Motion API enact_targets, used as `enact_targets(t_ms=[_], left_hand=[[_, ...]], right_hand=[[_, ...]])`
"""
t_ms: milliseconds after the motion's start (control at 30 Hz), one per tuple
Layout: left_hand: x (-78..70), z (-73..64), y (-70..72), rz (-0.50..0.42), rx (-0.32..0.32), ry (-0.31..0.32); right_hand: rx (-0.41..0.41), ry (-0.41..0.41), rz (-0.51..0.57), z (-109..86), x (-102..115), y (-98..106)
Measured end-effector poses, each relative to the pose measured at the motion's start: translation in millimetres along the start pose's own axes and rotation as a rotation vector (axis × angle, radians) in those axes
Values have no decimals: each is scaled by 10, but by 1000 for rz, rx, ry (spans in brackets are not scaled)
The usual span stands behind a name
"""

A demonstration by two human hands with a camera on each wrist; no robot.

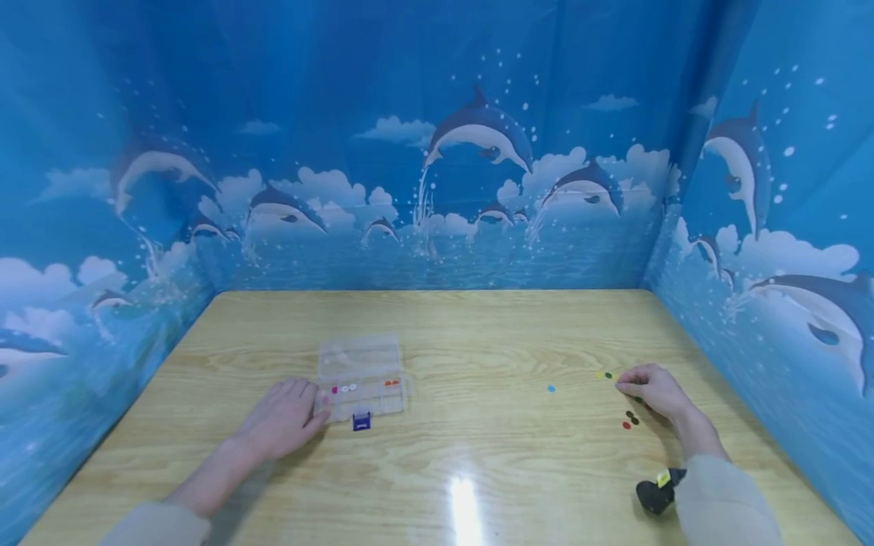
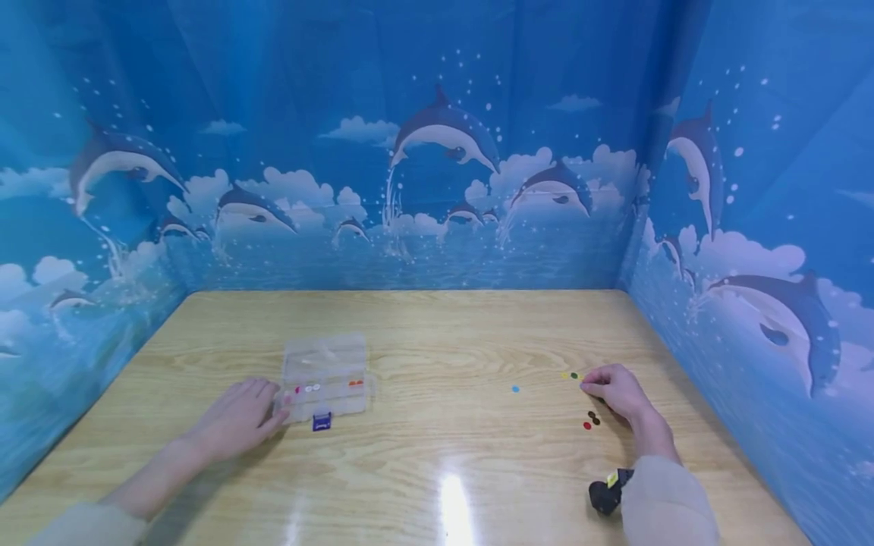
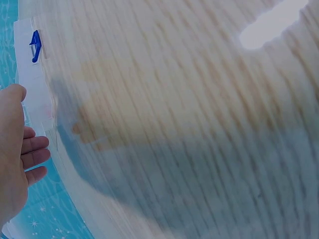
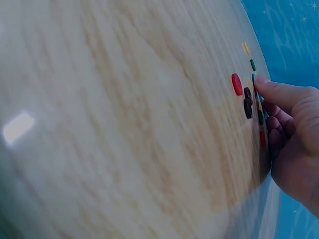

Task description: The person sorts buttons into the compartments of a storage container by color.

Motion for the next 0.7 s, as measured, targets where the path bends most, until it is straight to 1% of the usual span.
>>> enact_targets(t_ms=[200,400,500,567,700], left_hand=[[13,-7,-3,-1,6,9],[12,-15,9,-6,10,16],[9,-11,6,-1,-2,5],[4,-5,3,2,-8,-3],[4,5,-6,2,-12,-7]], right_hand=[[5,35,-20,20,31,-8],[19,22,-24,30,46,5],[30,17,-23,20,47,14],[44,4,5,8,40,18],[73,-42,110,-19,27,16]])
Point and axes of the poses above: each hand's wrist, its own z-axis towards the middle knuckle, its own y-axis out of the back of the hand, x = y × z, the point moved 3 cm from there along z, towards the middle knuckle, and after that the axes turned 9 degrees about x, right-handed, at the moved point
